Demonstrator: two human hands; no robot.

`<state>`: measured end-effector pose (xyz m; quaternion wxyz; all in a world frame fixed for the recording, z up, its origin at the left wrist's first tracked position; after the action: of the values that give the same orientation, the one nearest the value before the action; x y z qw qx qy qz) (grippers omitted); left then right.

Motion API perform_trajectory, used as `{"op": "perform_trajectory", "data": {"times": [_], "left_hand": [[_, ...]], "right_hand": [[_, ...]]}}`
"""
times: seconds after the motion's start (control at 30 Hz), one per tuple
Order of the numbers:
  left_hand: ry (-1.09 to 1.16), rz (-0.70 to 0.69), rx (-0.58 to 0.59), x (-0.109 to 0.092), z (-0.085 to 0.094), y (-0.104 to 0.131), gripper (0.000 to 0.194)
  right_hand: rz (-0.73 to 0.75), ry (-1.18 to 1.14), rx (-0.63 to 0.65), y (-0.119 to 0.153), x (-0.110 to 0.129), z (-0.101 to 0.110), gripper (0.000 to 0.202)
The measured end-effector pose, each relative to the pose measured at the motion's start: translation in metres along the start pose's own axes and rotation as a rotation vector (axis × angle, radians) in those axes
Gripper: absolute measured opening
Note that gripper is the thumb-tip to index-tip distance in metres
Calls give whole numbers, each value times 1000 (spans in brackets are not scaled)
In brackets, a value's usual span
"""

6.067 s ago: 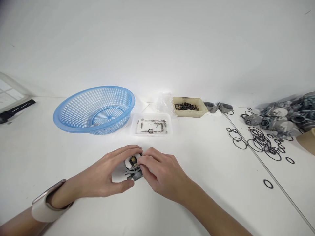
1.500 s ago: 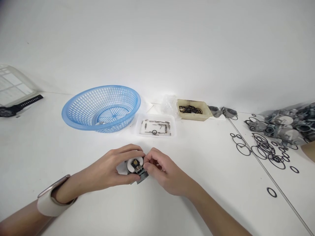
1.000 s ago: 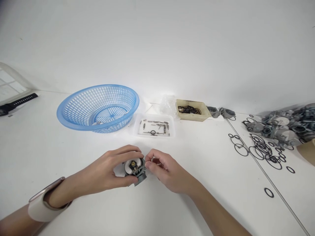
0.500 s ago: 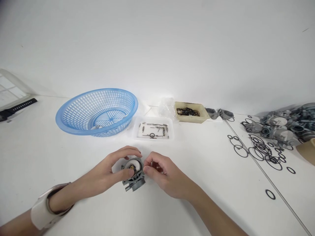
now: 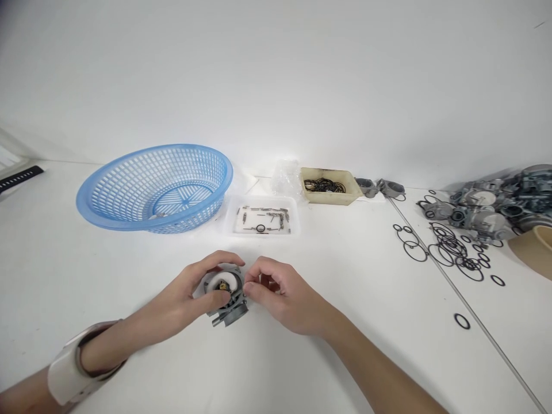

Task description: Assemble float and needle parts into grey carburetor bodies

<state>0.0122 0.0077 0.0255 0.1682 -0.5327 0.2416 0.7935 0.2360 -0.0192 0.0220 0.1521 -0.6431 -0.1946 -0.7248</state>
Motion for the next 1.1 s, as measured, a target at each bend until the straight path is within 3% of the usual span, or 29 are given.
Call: {"op": "perform_trajectory", "data": {"times": [0.17,0.47,0.77,1.1], "left_hand": [[39,63,25,-3,-1,2,37],[-31,1,15,-7,-3,8,40],[4,45,17,-4,0,4,32],[-112,-108,6,-6,5,6,26]], "right_hand": [[3,-2,5,0,1,-1,18],[13,-3,8,1,0,-3,20],[-22,-37,-58,-3,-12,-4,26],[-30,-63,-92,-6,-12,-7,27]]}}
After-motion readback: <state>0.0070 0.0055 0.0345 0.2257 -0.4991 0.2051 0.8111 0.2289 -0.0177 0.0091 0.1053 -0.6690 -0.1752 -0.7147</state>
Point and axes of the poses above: each hand's wrist, its own y-axis away from the middle knuckle, its own z-axis out of the back of the hand, x = y × z, the point moved 1 cm from there along -y, towards the middle knuckle, and after that the axes turned 4 degrees about z, right-handed, at the moved point
